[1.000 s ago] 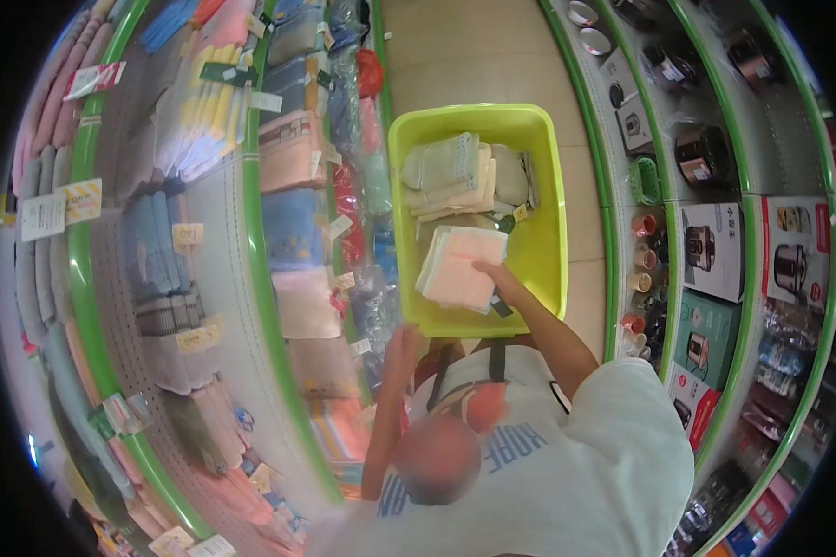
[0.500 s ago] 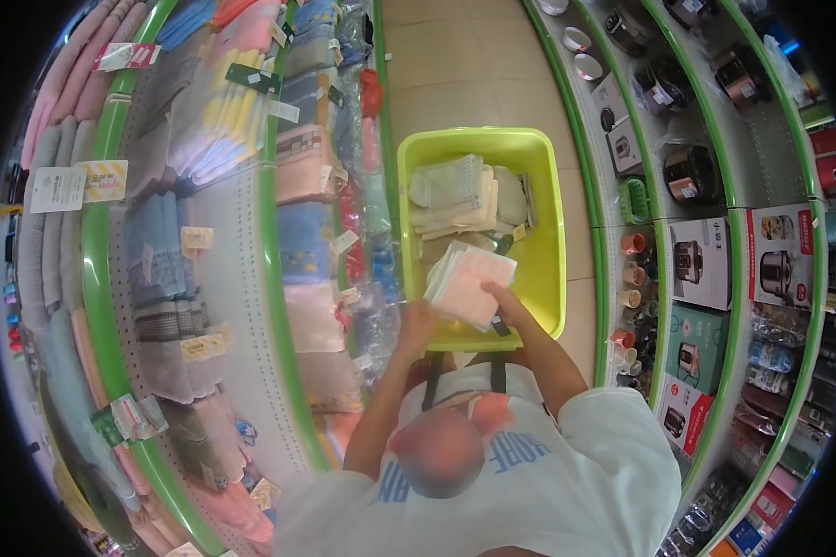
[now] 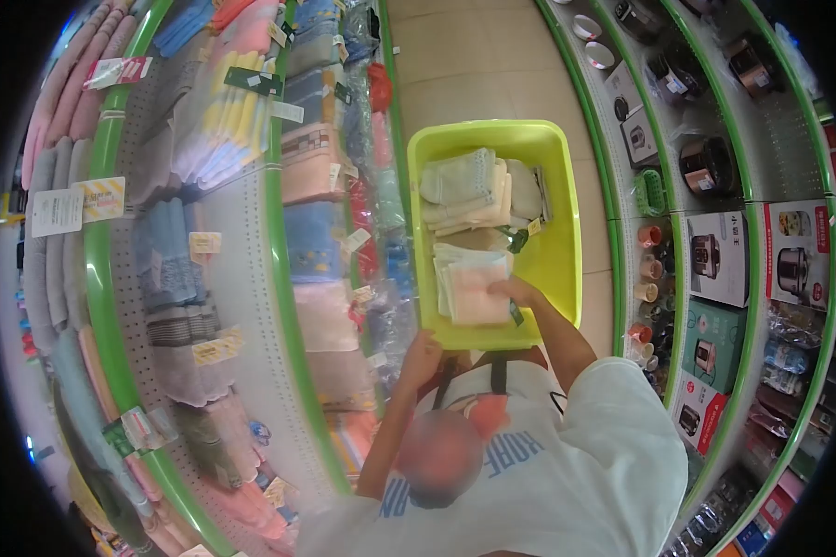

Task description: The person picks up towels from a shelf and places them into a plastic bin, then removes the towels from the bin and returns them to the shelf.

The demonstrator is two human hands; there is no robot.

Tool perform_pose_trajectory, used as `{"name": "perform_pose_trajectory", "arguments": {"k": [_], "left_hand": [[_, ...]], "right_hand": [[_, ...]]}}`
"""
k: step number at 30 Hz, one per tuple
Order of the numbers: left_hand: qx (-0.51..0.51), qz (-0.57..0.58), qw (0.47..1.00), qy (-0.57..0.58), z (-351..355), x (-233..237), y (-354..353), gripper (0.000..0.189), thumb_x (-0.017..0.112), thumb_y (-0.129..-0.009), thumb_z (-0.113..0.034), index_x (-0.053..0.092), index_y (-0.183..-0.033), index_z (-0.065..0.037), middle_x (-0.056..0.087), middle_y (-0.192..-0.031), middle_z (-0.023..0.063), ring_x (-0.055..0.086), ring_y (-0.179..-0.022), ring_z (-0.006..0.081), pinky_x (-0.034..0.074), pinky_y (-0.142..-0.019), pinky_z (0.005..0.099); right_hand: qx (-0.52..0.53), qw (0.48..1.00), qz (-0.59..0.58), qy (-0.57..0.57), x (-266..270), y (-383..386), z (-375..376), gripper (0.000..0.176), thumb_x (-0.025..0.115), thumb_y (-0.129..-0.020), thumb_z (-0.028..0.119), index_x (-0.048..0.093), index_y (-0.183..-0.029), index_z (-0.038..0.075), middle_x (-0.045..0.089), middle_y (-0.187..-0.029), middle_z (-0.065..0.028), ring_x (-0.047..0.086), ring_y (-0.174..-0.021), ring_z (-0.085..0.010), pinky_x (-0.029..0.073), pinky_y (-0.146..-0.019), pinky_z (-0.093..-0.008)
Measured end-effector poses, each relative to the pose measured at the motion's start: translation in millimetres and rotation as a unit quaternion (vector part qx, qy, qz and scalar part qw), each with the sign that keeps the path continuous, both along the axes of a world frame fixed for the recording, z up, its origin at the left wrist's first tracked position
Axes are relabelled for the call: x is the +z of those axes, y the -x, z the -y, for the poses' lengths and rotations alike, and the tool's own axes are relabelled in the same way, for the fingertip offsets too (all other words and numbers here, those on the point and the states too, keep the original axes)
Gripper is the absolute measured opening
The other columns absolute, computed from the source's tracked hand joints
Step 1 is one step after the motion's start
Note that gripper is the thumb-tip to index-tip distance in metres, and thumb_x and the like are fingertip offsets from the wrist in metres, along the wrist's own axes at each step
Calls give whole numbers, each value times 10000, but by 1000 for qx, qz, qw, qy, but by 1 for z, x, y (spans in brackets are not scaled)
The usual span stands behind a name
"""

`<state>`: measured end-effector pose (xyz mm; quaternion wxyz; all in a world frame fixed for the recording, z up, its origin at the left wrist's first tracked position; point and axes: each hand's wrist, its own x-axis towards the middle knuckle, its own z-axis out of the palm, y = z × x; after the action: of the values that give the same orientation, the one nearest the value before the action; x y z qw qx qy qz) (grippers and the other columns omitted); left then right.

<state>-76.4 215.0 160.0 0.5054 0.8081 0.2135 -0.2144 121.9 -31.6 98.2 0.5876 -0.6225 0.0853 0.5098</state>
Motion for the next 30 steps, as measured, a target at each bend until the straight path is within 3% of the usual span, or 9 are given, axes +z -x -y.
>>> {"name": "perform_pose_trajectory", "arguments": {"k": [5,8,11,14,20,23,26,29,30], "left_hand": [[-5,-17,1000,15,5,35,-8,399,599,-894,-187,457,-1231,-29,621,-981,132,628,-805,212,509,-713,327],[-23,-24,999,-23,1,29,0,394,573,-891,-200,465,-1224,-20,630,-987,181,655,-851,293,526,-725,377],[-36,-42,998,-19,-5,19,10,430,595,-900,-206,446,-1264,-31,608,-1007,137,623,-804,217,506,-720,331],[-50,-51,997,-13,-7,17,14,434,591,-905,-200,440,-1271,-22,603,-1008,134,614,-782,200,505,-709,316],[-82,-85,993,-29,-13,8,15,424,576,-897,-219,464,-1253,-16,630,-984,146,643,-822,246,513,-722,349],[-89,-86,992,-23,2,37,-6,426,583,-896,-223,469,-1253,-18,628,-979,140,642,-806,234,511,-709,343],[-94,-84,992,-21,7,42,-12,373,586,-910,-163,470,-1227,-5,617,-965,119,613,-808,149,496,-695,279],[-113,-77,990,-34,1,27,-5,355,587,-912,-161,477,-1211,-4,614,-962,107,610,-826,148,492,-708,274],[-112,-75,990,-35,-2,21,-1,349,586,-913,-162,480,-1208,-7,613,-956,101,608,-825,145,490,-710,272]], "right_hand": [[-110,982,137,65,-138,20,-5,699,729,-710,290,460,-1291,8,592,-1161,-181,569,-1100,-281,477,-911,-401],[-37,914,179,361,-80,23,-25,836,751,-670,361,385,-1344,28,508,-1248,-231,501,-1169,-362,443,-958,-446],[-93,892,170,409,-65,37,-28,892,762,-634,383,367,-1355,38,459,-1268,-243,451,-1192,-401,415,-983,-471],[-165,903,152,367,-85,51,-25,874,765,-616,392,395,-1322,31,491,-1218,-231,476,-1167,-388,424,-970,-468],[-111,917,197,329,-51,49,-22,857,772,-595,453,443,-1252,11,524,-1193,-224,537,-1110,-362,466,-905,-456],[-118,954,111,252,-54,44,-16,811,786,-630,407,476,-1254,-9,538,-1180,-233,542,-1089,-359,441,-915,-436],[-92,981,108,131,-67,40,-9,817,782,-627,386,482,-1269,-19,563,-1139,-222,561,-1064,-344,447,-904,-410],[-76,906,299,289,-85,52,-25,867,762,-597,423,450,-1295,14,553,-1143,-215,566,-1066,-352,467,-905,-416],[-88,918,298,247,-81,55,-27,855,753,-610,408,442,-1308,22,550,-1146,-216,564,-1060,-360,467,-904,-419]]}}
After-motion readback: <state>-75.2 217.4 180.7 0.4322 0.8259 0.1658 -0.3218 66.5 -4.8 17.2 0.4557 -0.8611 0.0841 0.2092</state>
